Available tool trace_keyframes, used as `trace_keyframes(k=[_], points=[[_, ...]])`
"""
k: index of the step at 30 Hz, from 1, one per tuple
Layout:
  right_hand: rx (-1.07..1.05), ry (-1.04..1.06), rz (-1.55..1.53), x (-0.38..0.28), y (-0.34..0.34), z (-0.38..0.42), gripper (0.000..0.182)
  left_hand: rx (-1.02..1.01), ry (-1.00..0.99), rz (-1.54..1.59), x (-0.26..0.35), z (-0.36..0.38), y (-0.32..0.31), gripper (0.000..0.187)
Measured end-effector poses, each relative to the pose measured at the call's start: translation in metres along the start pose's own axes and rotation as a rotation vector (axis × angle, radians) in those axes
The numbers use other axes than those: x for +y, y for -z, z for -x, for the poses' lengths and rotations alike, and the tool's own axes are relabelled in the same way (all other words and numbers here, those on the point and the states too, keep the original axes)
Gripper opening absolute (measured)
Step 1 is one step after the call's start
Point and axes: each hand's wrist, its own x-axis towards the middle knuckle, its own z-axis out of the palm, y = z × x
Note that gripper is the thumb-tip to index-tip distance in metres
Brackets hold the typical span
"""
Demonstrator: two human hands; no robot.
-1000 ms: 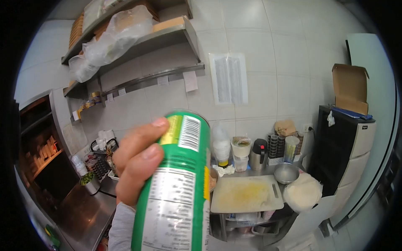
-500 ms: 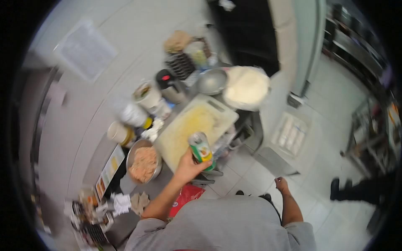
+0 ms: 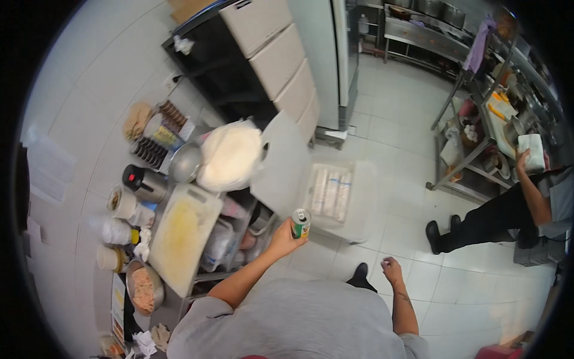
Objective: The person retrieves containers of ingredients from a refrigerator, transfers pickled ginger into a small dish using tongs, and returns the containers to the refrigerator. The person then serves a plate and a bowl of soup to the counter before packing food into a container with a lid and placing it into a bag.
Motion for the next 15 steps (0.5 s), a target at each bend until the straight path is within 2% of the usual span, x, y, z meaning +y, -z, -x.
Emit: trace_keyframes(k=[1,4,5,6,8,9,12,15], points=[[-0.024,0.049,-0.018,-0.021,0.019,-0.009,0.03,-0.033,-0.001,0.046,0.008,-0.02,-0.023,0.053],[-0.074,0.157,-0.109,-0.1,0.075,-0.029,0.03,0.082,-0.277,-0.178,0.062,-0.073,-0.075,0.053],[-0.064,0.229,-0.1,-0.118,0.092,-0.036,0.031,-0.053,-0.091,0.056,0.079,-0.091,-0.091,0.051],[-0.055,0.299,-0.086,-0.135,0.109,-0.043,0.031,-0.056,-0.113,0.053,0.099,-0.108,-0.102,0.051],[-0.138,0.28,-0.108,-0.166,0.141,-0.058,0.04,-0.063,-0.135,0.051,0.136,-0.129,-0.12,0.051],[-0.146,0.293,-0.124,-0.178,0.153,-0.066,0.044,0.041,-0.319,-0.043,0.143,-0.14,-0.132,0.051],[-0.167,0.37,-0.188,-0.211,0.173,-0.094,0.054,-0.172,-0.148,0.083,0.169,-0.167,-0.147,0.045],[-0.203,0.483,-0.26,-0.234,0.182,-0.131,0.061,-0.164,-0.342,-0.143,0.177,-0.198,-0.165,0.049]])
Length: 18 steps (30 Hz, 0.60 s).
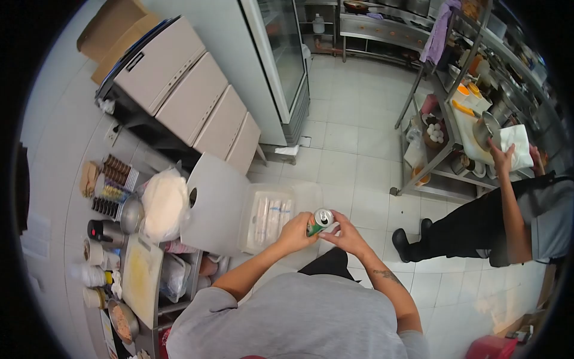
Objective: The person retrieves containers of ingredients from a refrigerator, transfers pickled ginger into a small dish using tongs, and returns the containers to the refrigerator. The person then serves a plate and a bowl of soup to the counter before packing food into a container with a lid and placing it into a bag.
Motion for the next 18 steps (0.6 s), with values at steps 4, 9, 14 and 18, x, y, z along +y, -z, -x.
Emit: trace_keyframes(k=[4,9,14,18], points=[[-0.145,-0.065,0.062,0.015,0.028,-0.065,0.059,-0.032,0.079,0.13,-0.006,-0.054,-0.009,0.057],[-0.171,0.063,0.205,0.015,0.096,-0.169,0.053,-0.05,0.002,0.21,-0.026,-0.155,0.001,0.078],[0.018,0.006,0.226,0.003,0.178,-0.276,0.048,-0.005,0.042,0.078,-0.014,-0.254,0.052,0.065],[0.405,0.14,0.003,0.026,0.248,-0.342,0.047,0.045,0.055,-0.133,-0.055,-0.306,0.055,0.033]])
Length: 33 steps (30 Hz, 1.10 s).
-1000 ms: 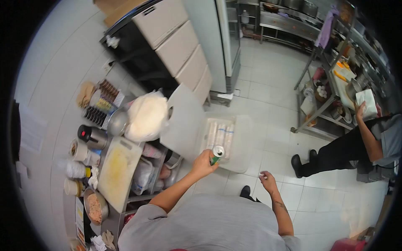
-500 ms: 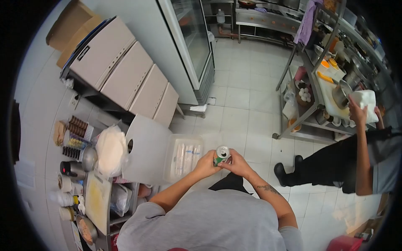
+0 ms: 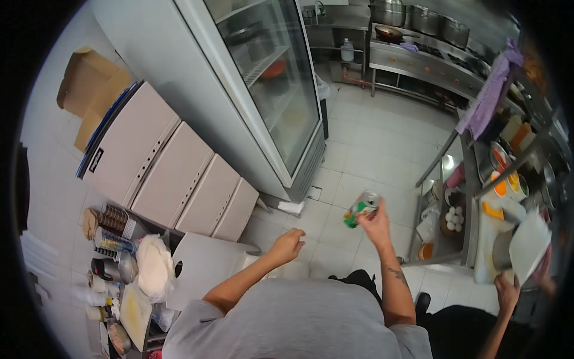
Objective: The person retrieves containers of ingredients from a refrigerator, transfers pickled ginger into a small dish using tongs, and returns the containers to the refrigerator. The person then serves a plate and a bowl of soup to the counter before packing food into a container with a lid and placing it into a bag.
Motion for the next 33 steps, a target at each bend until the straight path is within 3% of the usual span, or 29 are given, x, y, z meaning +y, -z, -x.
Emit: trace_keyframes(k=[2,5,8,11,14,15,17,19,21,22,24,25,26,27,28,29,30,31,32,33], points=[[0.106,-0.021,-0.085,0.027,0.02,-0.047,0.047,0.016,0.01,0.001,-0.012,-0.019,0.001,0.022],[0.251,-0.096,-0.282,0.026,0.045,-0.121,0.05,0.072,0.194,-0.052,-0.034,-0.033,-0.018,0.025],[0.414,0.079,-0.364,0.005,0.054,-0.205,0.059,-0.005,0.351,-0.086,-0.049,-0.041,-0.04,0.03],[0.425,0.102,-0.382,0.014,0.057,-0.304,0.067,-0.188,0.558,-0.051,-0.057,-0.063,-0.057,0.033],[0.452,0.238,-0.419,-0.003,0.043,-0.397,0.068,-0.229,0.709,0.015,-0.027,-0.109,-0.038,0.034],[0.474,0.294,-0.445,-0.011,0.033,-0.429,0.068,-0.192,0.676,0.066,-0.031,-0.121,-0.037,0.034],[0.504,0.363,-0.413,-0.01,0.016,-0.499,0.068,-0.111,0.616,0.169,-0.04,-0.137,-0.045,0.033],[0.547,0.472,-0.389,-0.01,-0.015,-0.573,0.068,-0.018,0.699,0.083,-0.037,-0.151,-0.038,0.034],[0.667,0.517,-0.055,-0.001,-0.05,-0.649,0.07,0.053,0.815,0.032,-0.033,-0.154,-0.031,0.033],[0.552,0.511,-0.118,0.021,-0.074,-0.7,0.072,0.071,0.88,0.022,-0.032,-0.151,-0.028,0.033],[0.121,0.356,-0.214,0.05,-0.134,-0.771,0.077,0.09,0.997,0.025,-0.026,-0.14,-0.033,0.031],[-0.193,0.213,-0.226,0.062,-0.157,-0.784,0.08,0.092,1.044,0.038,-0.026,-0.129,-0.042,0.03],[-0.244,0.301,0.02,0.087,-0.187,-0.795,0.077,0.095,1.09,0.052,-0.022,-0.118,-0.05,0.029],[-0.394,0.055,0.089,0.062,-0.189,-0.745,0.074,0.088,1.171,0.064,-0.015,-0.11,-0.056,0.029],[-0.503,-0.018,0.119,0.085,-0.207,-0.741,0.075,0.08,1.245,0.078,-0.008,-0.104,-0.061,0.029],[-0.432,-0.016,-0.028,0.133,-0.236,-0.738,0.069,0.07,1.314,0.094,-0.001,-0.096,-0.068,0.028],[-0.556,0.026,-0.082,0.182,-0.253,-0.724,0.06,0.127,1.38,0.124,0.006,-0.086,-0.079,0.029],[-0.585,-0.225,-0.187,0.222,-0.266,-0.69,0.056,0.142,1.458,0.15,0.011,-0.074,-0.093,0.029],[-0.677,0.114,0.108,0.351,-0.296,-0.698,0.05,0.149,1.531,0.181,0.016,-0.061,-0.108,0.029],[-0.806,-0.269,0.064,0.386,-0.291,-0.633,0.047,0.15,1.599,0.211,0.025,-0.049,-0.12,0.029]])
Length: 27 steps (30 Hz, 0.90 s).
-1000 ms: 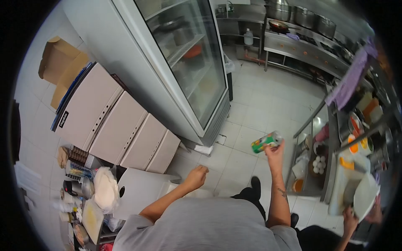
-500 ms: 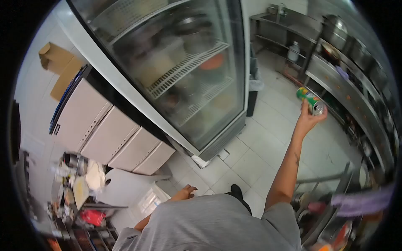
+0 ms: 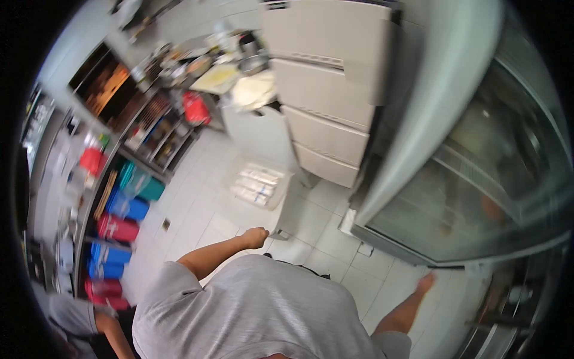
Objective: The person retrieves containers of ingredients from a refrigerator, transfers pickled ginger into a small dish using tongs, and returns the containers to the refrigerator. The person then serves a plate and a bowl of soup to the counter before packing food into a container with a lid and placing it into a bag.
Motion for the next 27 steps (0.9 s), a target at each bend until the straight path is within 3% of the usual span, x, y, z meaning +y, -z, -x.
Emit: trace_keyframes(k=[1,2,3,5,6,9,12,14,16,19,22,24,26,27], points=[[-0.098,-0.347,-0.127,0.046,-0.043,0.04,0.044,0.024,0.084,0.047,-0.014,0.012,-0.006,0.029],[-0.297,-0.554,0.129,0.083,-0.081,0.082,0.042,0.059,0.155,0.083,-0.028,0.025,-0.015,0.028],[-0.533,-0.605,0.361,0.09,-0.121,0.137,0.041,0.094,0.223,0.119,-0.044,0.037,-0.026,0.027],[-1.026,-0.483,0.646,0.09,-0.204,0.233,0.038,0.17,0.33,0.246,-0.075,0.066,-0.05,0.024],[-1.205,-0.384,0.691,0.079,-0.244,0.271,0.036,0.116,0.337,0.273,-0.092,0.08,-0.064,0.024],[-1.546,-0.162,0.664,0.025,-0.352,0.344,0.031,-0.033,0.37,0.331,-0.161,0.107,-0.12,0.025],[-1.622,-0.134,0.465,-0.026,-0.435,0.377,0.027,0.021,0.507,0.456,-0.213,0.145,-0.161,0.025],[-1.365,0.205,0.807,-0.074,-0.474,0.41,0.024,0.08,0.62,0.52,-0.247,0.167,-0.178,0.025],[-1.126,0.149,0.718,-0.092,-0.506,0.435,0.018,0.166,0.726,0.583,-0.287,0.191,-0.195,0.025],[-0.98,-0.069,0.755,-0.04,-0.574,0.425,0.012,0.278,0.848,0.747,-0.339,0.233,-0.207,0.024],[-1.07,-0.074,0.958,-0.036,-0.634,0.506,0.014,0.382,0.918,0.825,-0.387,0.276,-0.232,0.024],[-1.591,1.638,1.309,-0.025,-0.674,0.545,0.018,0.325,1.043,0.773,-0.398,0.3,-0.241,0.024],[-1.293,0.851,1.122,0.0,-0.714,0.612,0.023,0.304,1.151,0.774,-0.411,0.312,-0.24,0.025],[-1.325,0.925,1.099,-0.005,-0.73,0.648,0.024,0.277,1.099,0.825,-0.424,0.311,-0.248,0.027]])
